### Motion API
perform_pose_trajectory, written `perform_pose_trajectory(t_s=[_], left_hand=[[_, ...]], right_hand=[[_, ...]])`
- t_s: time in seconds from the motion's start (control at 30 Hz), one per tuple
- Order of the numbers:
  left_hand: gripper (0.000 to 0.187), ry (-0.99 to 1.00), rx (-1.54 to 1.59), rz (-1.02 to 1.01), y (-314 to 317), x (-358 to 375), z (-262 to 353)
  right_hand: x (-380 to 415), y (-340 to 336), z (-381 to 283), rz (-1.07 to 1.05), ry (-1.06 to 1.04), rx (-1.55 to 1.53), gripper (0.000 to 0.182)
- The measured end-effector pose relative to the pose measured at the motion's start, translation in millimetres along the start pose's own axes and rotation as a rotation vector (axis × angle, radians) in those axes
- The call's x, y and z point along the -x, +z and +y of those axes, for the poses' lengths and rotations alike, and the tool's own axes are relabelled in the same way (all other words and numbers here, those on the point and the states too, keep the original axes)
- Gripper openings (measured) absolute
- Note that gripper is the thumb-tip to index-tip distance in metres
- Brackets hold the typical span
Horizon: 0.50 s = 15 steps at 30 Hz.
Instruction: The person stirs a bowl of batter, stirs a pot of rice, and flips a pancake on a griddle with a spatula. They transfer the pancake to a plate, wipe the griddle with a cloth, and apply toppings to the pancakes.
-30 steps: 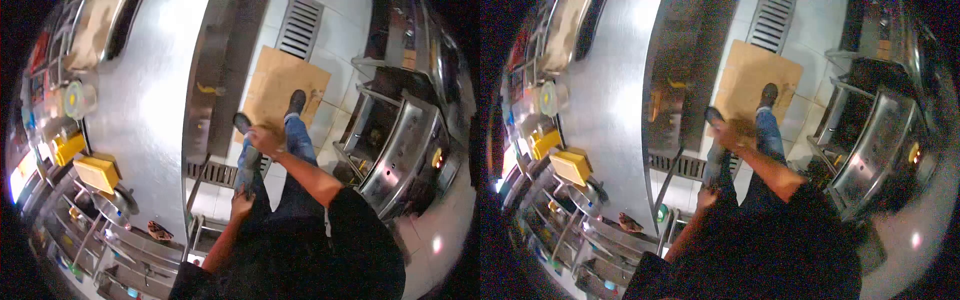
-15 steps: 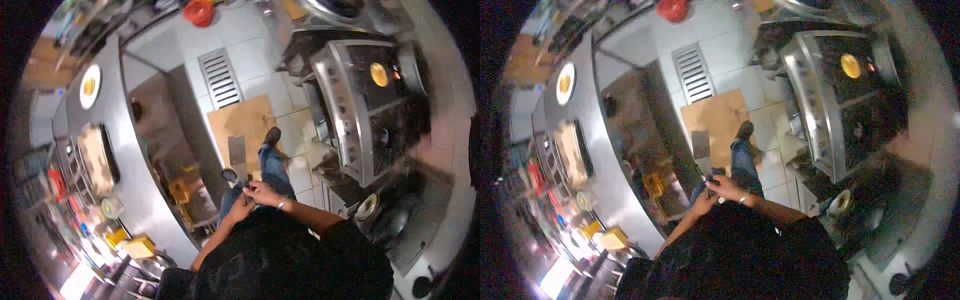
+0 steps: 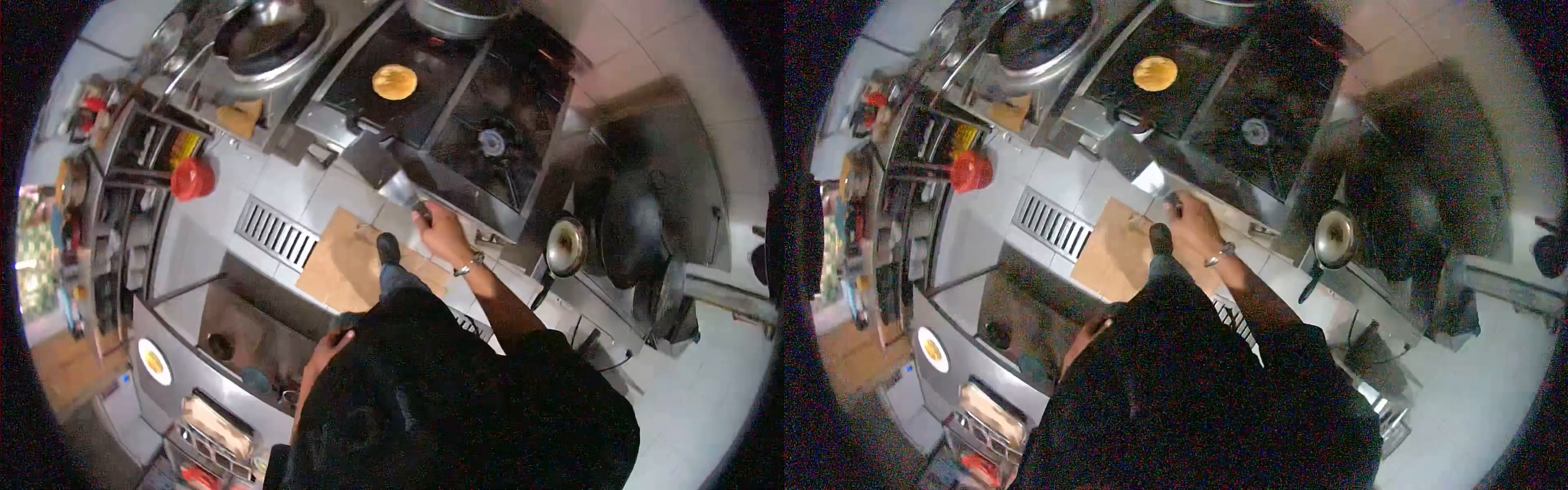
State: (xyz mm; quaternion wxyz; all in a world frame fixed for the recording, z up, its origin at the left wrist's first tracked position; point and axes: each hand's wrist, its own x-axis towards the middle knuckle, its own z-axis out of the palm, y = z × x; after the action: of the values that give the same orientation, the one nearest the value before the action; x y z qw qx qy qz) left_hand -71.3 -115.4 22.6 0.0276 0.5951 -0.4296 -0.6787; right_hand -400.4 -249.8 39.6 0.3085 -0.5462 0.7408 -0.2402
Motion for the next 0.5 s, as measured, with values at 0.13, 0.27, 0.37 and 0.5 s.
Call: perform_pose_trajectory(t_s=[0.13,0.27,0.37,0.5], left_hand=[[0.053,-0.067,-0.023,0.005,-37,24,-37],[0.043,-0.063,-0.268,0.076,-53,85,59],[0.042,0.081,-0.354,0.08,-67,113,49],[0.047,0.237,-0.222,0.168,-84,151,-33]], right_hand=[[-34,-42,48,0.084,0.131,0.205,0.039],[-62,-68,60,0.225,0.074,0.269,0.031],[-82,-74,62,0.181,0.056,0.376,0.03],[-112,-61,68,0.127,0.049,0.398,0.031]])
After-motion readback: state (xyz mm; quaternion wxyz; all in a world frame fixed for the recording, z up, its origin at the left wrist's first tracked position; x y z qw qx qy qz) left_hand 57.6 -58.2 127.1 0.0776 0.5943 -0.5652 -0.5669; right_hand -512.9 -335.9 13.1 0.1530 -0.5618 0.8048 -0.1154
